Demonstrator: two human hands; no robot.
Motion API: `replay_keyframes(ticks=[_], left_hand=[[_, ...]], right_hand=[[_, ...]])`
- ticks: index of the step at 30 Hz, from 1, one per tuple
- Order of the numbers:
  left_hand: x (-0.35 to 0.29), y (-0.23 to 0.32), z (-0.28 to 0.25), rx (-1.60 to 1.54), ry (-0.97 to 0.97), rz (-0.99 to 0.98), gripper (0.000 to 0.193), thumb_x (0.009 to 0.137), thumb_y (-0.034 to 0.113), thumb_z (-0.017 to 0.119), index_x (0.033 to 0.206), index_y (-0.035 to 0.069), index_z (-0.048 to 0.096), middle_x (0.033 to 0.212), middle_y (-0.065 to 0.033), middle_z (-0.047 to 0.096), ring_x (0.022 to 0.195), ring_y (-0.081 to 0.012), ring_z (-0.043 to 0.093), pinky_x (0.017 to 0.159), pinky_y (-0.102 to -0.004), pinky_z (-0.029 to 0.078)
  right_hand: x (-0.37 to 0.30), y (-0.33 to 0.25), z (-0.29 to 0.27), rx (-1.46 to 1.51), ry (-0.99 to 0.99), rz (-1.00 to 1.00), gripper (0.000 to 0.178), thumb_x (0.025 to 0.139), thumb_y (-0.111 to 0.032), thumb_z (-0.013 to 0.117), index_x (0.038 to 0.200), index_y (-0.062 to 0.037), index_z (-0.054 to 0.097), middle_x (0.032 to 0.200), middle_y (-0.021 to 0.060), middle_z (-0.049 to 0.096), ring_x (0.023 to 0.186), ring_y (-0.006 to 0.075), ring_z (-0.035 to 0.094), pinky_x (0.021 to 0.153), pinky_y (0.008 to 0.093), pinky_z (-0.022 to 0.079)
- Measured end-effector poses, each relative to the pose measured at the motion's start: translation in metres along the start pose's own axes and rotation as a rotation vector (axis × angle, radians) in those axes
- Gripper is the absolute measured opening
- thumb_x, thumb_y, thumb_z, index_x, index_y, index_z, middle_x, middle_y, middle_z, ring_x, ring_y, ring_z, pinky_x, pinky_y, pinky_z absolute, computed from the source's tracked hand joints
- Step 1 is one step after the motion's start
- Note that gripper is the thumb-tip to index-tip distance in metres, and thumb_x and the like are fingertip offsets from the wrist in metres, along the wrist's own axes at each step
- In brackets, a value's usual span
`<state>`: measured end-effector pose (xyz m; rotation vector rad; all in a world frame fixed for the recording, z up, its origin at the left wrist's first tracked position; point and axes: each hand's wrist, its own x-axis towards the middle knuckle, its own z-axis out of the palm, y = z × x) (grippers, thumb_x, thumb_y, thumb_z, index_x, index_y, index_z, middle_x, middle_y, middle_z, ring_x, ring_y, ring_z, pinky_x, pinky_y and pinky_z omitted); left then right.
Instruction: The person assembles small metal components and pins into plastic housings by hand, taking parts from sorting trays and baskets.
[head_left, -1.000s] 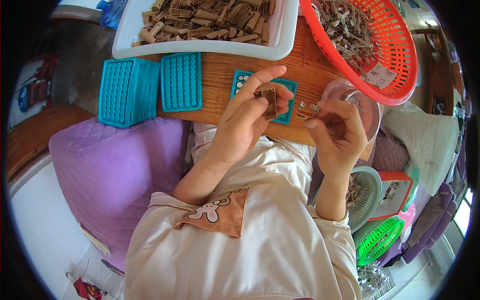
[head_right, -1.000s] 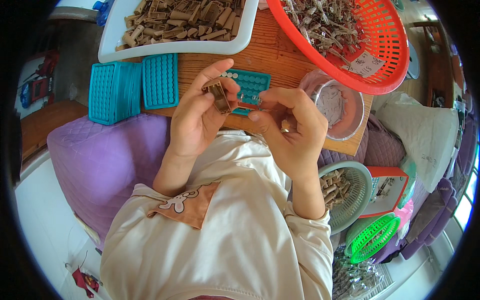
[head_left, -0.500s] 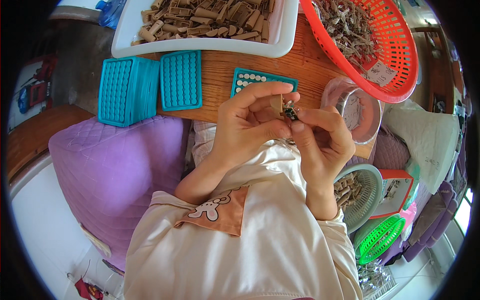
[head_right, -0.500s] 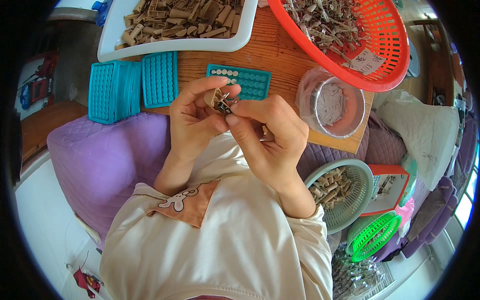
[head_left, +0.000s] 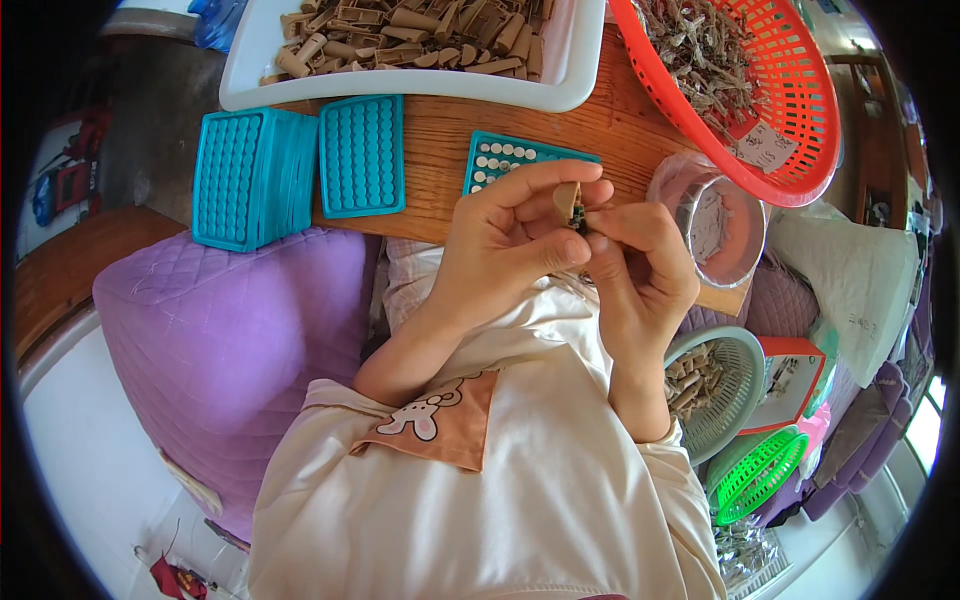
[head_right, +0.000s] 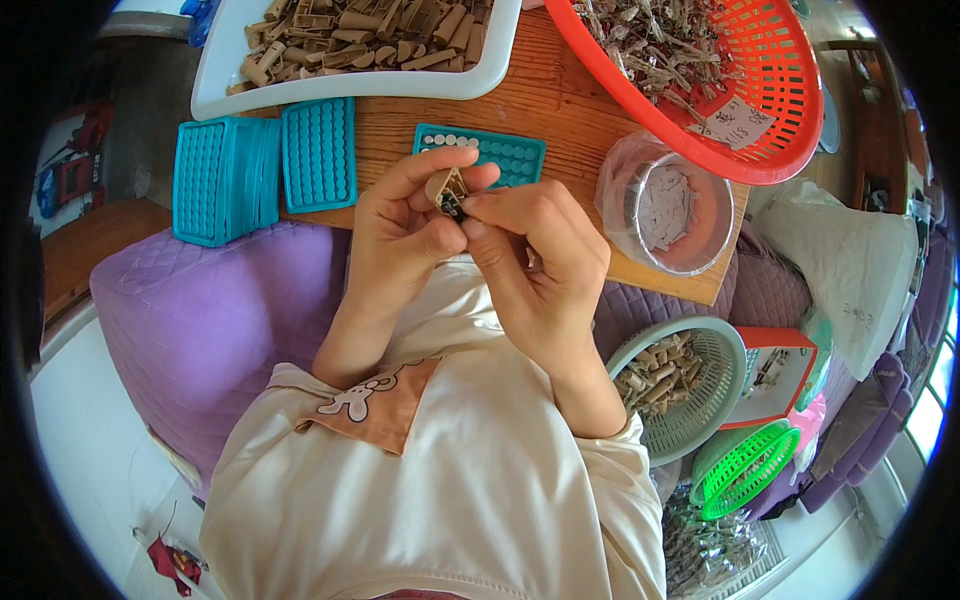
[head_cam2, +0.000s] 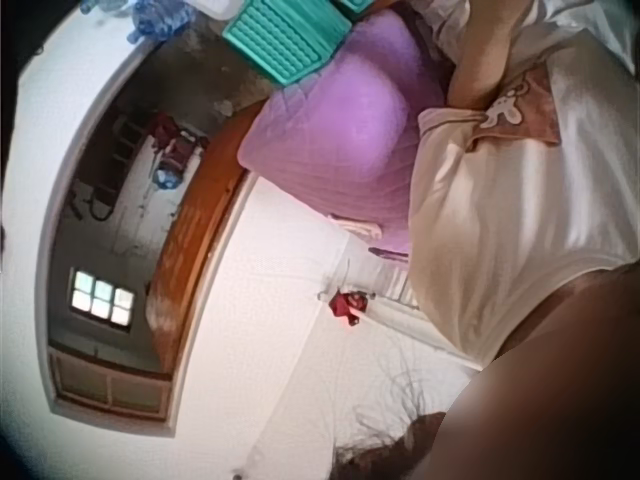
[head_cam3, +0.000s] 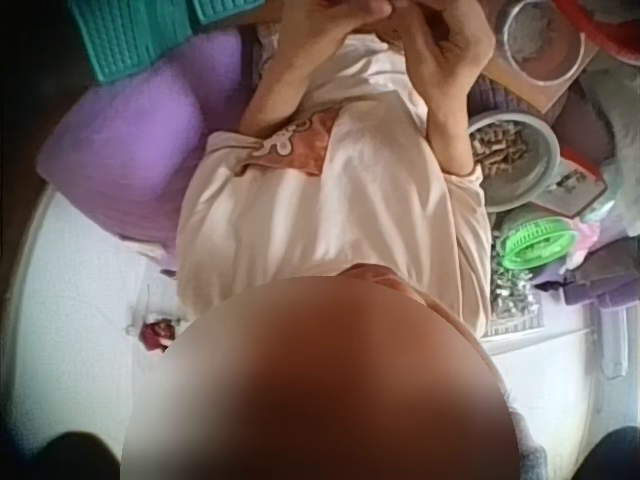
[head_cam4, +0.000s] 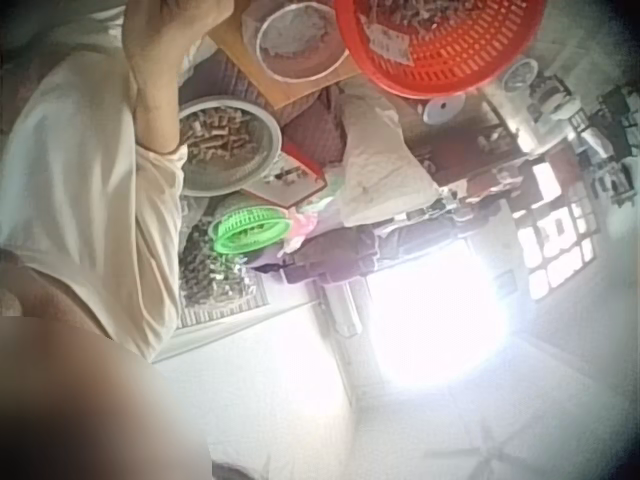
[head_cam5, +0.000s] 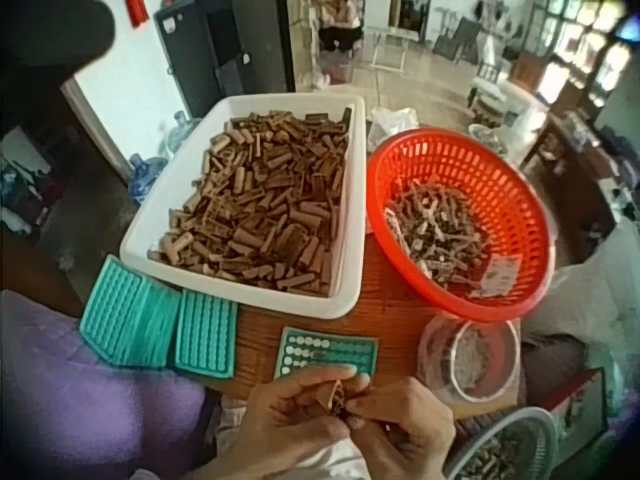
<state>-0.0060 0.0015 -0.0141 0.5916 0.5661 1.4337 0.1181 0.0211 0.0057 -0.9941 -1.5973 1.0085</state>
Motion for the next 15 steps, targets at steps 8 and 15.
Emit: replay_keyframes(ticks=[8, 15], left_hand=[[0.002, -0.001, 0.002, 0.212, 0.088, 0.059, 0.038, 0.084, 0.01, 0.05, 0.119, 0.001, 0.037, 0.115, -0.0123, 0.048, 0.098, -0.0144, 0.052, 0.084, -0.0228, 0.039], [-0.001, 0.002, 0.003, 0.167, 0.186, 0.035, 0.035, 0.087, 0.017, 0.046, 0.117, 0.003, 0.036, 0.113, -0.0145, 0.05, 0.092, -0.0157, 0.056, 0.07, -0.0213, 0.046]], right_hand=[[-0.009, 0.008, 0.007, 0.154, 0.061, 0.22, 0.024, 0.073, 0.009, 0.056, 0.095, 0.0014, 0.053, 0.09, 0.0073, 0.047, 0.066, 0.0069, 0.05, 0.053, 0.0161, 0.04], [-0.009, 0.007, 0.017, 0.13, 0.079, 0.219, 0.028, 0.073, 0.01, 0.055, 0.099, 0.0009, 0.05, 0.091, 0.008, 0.047, 0.064, 0.0074, 0.05, 0.051, 0.0168, 0.041]])
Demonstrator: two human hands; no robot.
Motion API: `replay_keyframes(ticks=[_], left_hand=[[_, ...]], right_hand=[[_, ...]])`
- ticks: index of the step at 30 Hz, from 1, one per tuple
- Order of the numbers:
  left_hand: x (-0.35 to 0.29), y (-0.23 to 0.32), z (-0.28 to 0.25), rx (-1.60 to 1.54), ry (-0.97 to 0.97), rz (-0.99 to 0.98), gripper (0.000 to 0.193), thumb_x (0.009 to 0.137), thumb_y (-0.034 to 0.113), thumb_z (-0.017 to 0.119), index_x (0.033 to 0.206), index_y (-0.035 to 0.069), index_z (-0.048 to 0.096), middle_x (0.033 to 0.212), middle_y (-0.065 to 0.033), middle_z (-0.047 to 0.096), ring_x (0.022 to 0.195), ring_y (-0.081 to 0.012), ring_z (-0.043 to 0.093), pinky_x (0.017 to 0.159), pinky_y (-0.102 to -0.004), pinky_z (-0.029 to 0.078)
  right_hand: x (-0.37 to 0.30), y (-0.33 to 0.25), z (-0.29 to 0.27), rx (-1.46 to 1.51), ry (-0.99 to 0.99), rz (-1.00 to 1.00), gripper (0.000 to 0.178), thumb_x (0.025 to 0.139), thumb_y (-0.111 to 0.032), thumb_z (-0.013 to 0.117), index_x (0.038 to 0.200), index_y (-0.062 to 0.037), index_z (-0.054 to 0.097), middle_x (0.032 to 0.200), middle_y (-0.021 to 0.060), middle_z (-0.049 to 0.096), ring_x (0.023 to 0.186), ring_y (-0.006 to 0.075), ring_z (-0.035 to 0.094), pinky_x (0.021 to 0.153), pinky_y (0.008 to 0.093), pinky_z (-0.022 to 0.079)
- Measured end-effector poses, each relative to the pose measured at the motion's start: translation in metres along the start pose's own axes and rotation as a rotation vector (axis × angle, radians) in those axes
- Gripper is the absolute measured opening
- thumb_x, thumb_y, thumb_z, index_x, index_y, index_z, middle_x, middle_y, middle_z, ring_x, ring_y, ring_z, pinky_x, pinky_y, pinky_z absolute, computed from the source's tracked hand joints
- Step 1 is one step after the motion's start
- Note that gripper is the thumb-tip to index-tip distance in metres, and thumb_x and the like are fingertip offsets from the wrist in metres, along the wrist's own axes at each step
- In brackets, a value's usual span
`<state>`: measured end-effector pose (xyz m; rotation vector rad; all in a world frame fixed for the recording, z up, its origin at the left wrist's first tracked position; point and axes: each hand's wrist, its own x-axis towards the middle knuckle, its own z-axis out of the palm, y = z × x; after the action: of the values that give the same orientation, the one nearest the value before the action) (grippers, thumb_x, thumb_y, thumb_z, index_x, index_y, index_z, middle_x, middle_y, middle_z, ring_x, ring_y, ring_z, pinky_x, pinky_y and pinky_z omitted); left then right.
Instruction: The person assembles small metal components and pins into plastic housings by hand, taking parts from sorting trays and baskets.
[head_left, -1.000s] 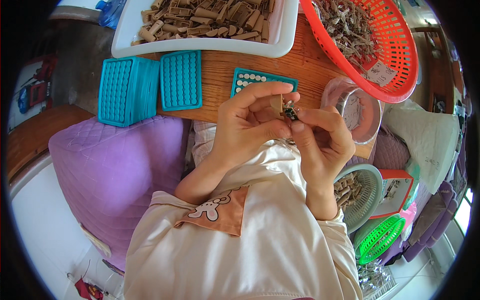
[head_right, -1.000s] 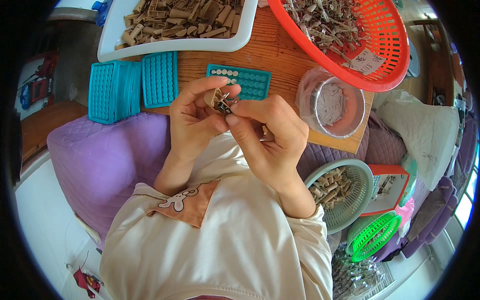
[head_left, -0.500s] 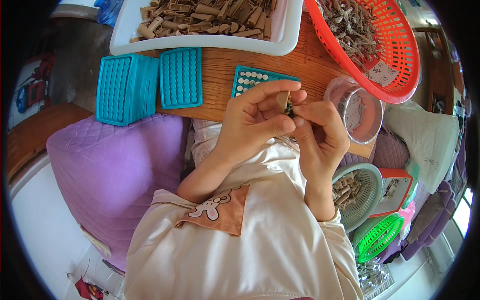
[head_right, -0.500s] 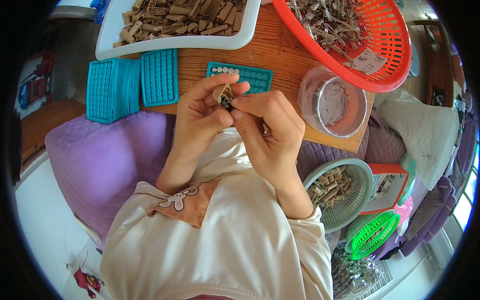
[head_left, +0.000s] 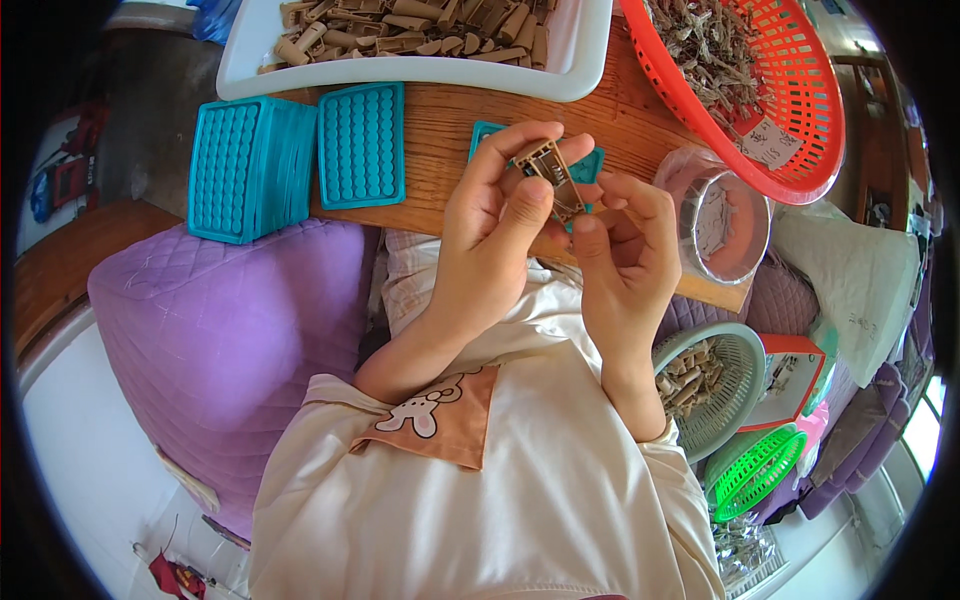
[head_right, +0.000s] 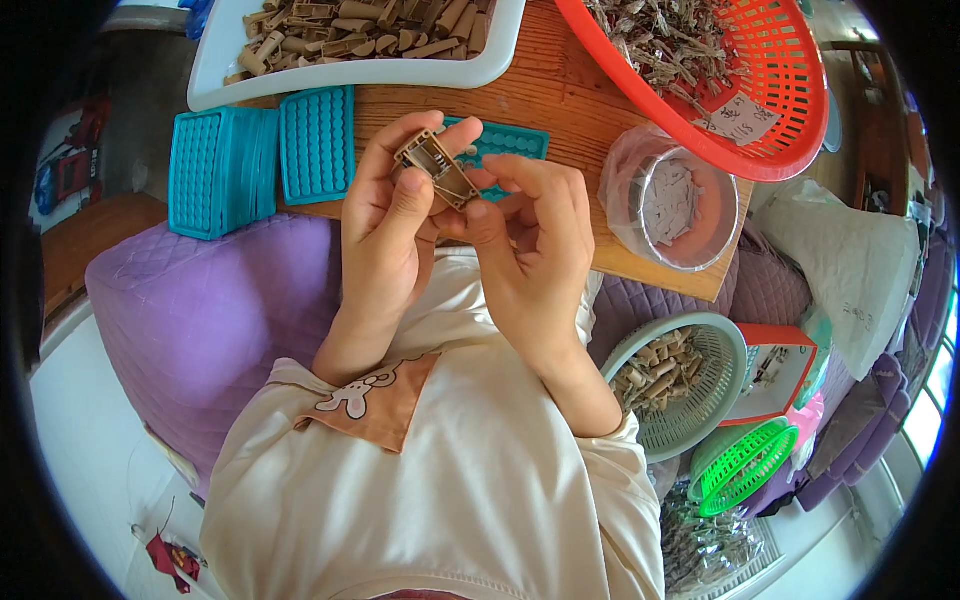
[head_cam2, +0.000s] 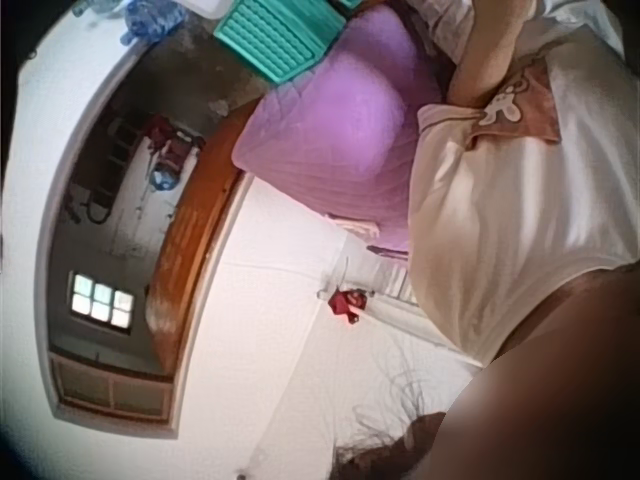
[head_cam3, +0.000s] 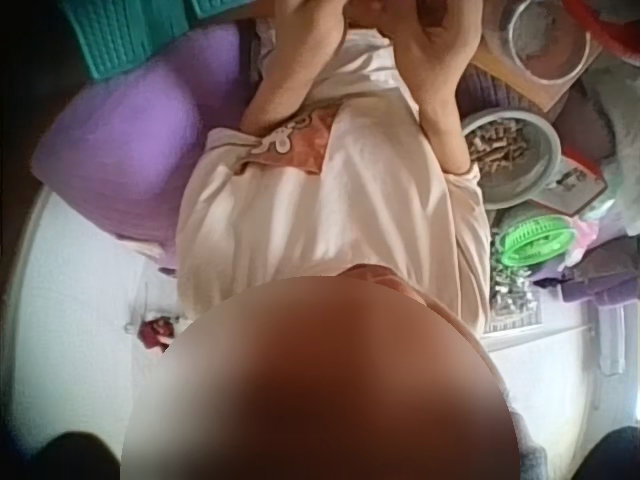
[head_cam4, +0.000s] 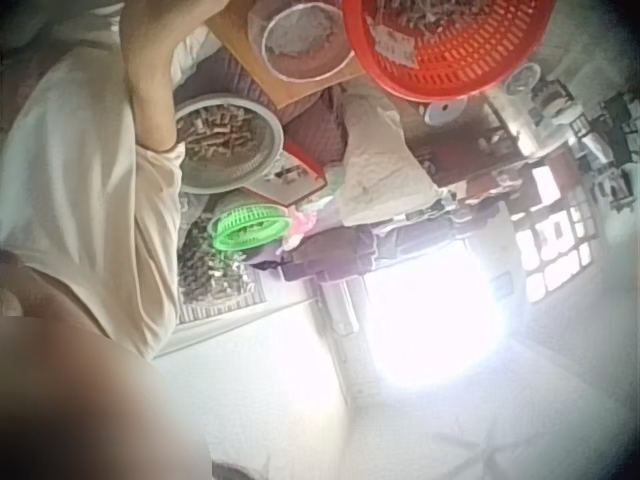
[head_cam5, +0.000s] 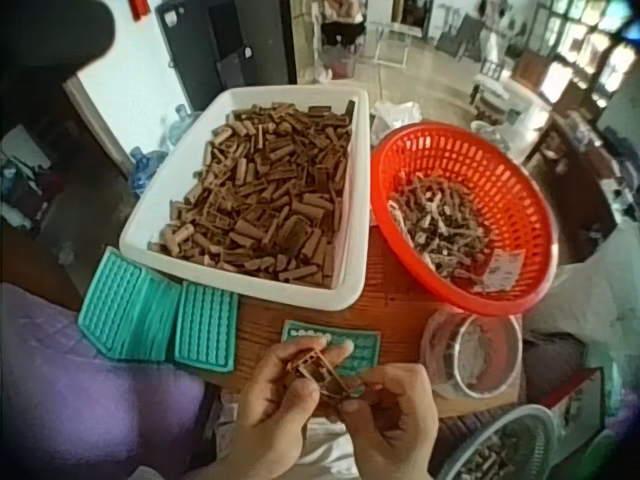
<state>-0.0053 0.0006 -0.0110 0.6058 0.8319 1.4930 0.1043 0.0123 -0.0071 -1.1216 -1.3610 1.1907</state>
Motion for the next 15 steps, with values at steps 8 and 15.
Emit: replay_keyframes(ticks=[8, 15], left_hand=[[0.001, 0.0, -0.002, -0.181, 0.086, -0.08, 0.032, 0.088, 0.017, 0.042, 0.118, 0.006, 0.034, 0.113, -0.0149, 0.049, 0.091, -0.0199, 0.057, 0.062, -0.0262, 0.054], [0.002, 0.001, -0.009, -0.598, 0.053, -0.276, 0.028, 0.089, 0.012, 0.039, 0.116, 0.007, 0.034, 0.115, -0.0149, 0.047, 0.096, -0.0258, 0.055, 0.076, -0.036, 0.052]], right_hand=[[0.0, 0.001, -0.001, 0.047, -0.147, 0.155, 0.036, 0.078, 0.009, 0.048, 0.112, -0.0002, 0.039, 0.104, 0.0081, 0.046, 0.078, 0.0095, 0.053, 0.068, 0.0197, 0.045], [0.009, -0.008, -0.002, 0.162, -0.174, 0.248, 0.042, 0.073, 0.013, 0.049, 0.112, -0.0002, 0.04, 0.098, 0.0081, 0.047, 0.081, 0.0135, 0.054, 0.064, 0.0216, 0.047]])
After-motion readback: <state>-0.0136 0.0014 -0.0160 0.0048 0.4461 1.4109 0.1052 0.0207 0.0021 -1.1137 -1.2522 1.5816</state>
